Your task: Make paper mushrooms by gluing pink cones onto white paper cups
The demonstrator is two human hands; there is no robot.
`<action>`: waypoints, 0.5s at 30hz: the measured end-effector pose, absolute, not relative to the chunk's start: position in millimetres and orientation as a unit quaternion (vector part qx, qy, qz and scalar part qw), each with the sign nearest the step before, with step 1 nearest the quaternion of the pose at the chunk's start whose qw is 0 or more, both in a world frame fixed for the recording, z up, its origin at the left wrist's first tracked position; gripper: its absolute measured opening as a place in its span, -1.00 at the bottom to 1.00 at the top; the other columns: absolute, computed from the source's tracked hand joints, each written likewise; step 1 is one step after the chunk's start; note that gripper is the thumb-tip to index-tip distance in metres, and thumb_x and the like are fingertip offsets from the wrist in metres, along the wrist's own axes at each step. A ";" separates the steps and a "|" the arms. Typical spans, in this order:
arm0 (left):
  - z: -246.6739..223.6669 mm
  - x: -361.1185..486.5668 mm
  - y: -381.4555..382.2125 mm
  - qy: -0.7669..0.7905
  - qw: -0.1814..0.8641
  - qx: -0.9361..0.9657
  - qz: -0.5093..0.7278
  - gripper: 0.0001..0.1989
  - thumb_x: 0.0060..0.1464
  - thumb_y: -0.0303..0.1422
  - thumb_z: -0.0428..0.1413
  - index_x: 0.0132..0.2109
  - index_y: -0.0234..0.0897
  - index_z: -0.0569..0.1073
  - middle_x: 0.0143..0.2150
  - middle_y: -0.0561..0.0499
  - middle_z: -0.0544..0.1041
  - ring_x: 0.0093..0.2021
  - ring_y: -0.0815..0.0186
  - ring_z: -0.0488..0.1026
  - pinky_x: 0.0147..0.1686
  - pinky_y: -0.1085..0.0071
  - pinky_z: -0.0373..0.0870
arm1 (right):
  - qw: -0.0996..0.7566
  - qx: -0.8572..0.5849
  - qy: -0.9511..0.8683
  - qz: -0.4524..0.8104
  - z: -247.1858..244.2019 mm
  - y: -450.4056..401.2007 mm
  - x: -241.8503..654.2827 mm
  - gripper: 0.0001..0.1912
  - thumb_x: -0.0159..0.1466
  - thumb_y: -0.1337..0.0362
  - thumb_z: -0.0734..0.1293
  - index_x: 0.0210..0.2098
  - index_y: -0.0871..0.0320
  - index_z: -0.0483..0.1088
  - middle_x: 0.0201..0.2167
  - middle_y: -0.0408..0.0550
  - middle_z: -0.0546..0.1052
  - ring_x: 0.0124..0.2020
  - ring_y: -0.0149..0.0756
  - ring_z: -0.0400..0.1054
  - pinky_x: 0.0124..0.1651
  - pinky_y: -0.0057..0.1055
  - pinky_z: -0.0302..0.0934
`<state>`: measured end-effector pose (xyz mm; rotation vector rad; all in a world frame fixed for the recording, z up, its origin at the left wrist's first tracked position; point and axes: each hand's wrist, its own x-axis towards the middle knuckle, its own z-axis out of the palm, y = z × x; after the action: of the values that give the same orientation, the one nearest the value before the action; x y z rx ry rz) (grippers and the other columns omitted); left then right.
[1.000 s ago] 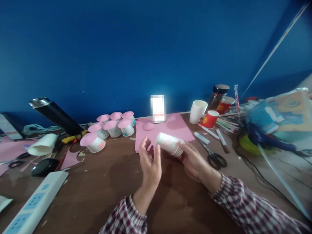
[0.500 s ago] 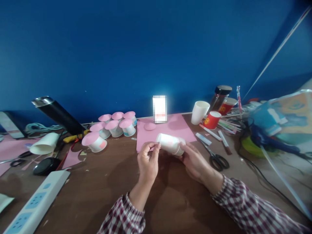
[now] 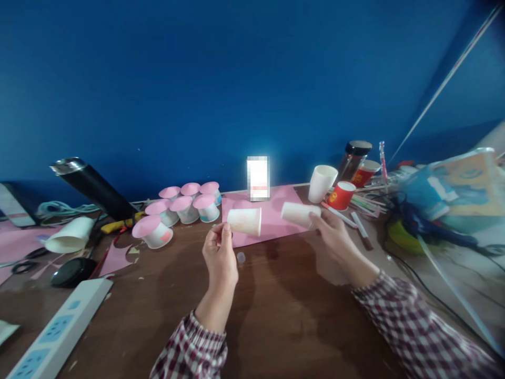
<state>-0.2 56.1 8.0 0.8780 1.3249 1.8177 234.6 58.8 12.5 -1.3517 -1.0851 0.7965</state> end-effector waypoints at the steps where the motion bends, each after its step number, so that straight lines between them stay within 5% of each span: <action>1: 7.5 0.7 55.9 0.515 0.356 0.342 0.701 -0.70 -0.04 -0.14 0.17 -0.26 -0.30 0.46 -0.37 0.04 0.46 -0.32 0.37 0.41 -0.24 0.42 0.35 | 0.577 -0.588 -0.469 0.319 14.6 63.7 242.7 -0.61 0.13 0.01 0.31 -0.22 0.21 0.39 -0.43 -0.05 0.49 -0.47 -0.28 0.32 -0.45 -0.39 0.17; 10: 5.8 5.9 53.6 0.524 0.343 0.356 0.694 -0.68 -0.07 -0.12 0.18 -0.29 -0.30 0.47 -0.39 0.04 0.48 -0.34 0.35 0.42 -0.26 0.42 0.35 | 0.448 -0.681 -0.544 0.200 27.0 83.4 275.0 -0.64 0.09 0.19 0.31 -0.14 0.23 0.36 -0.32 0.13 0.54 -0.36 -0.08 0.40 -0.36 -0.27 0.22; 15: 3.8 5.1 54.6 0.530 0.344 0.361 0.686 -0.68 -0.07 -0.12 0.18 -0.29 -0.30 0.48 -0.40 0.04 0.49 -0.36 0.35 0.42 -0.27 0.42 0.35 | 0.295 -0.728 -0.616 0.066 38.6 70.4 283.5 -0.43 0.12 0.14 0.33 0.07 0.22 0.24 -0.15 0.20 0.50 -0.21 0.06 0.39 -0.25 -0.20 0.21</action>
<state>5.1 54.6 3.8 0.9377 1.3767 1.7824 283.5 70.4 38.6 -1.9365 -1.6394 0.1759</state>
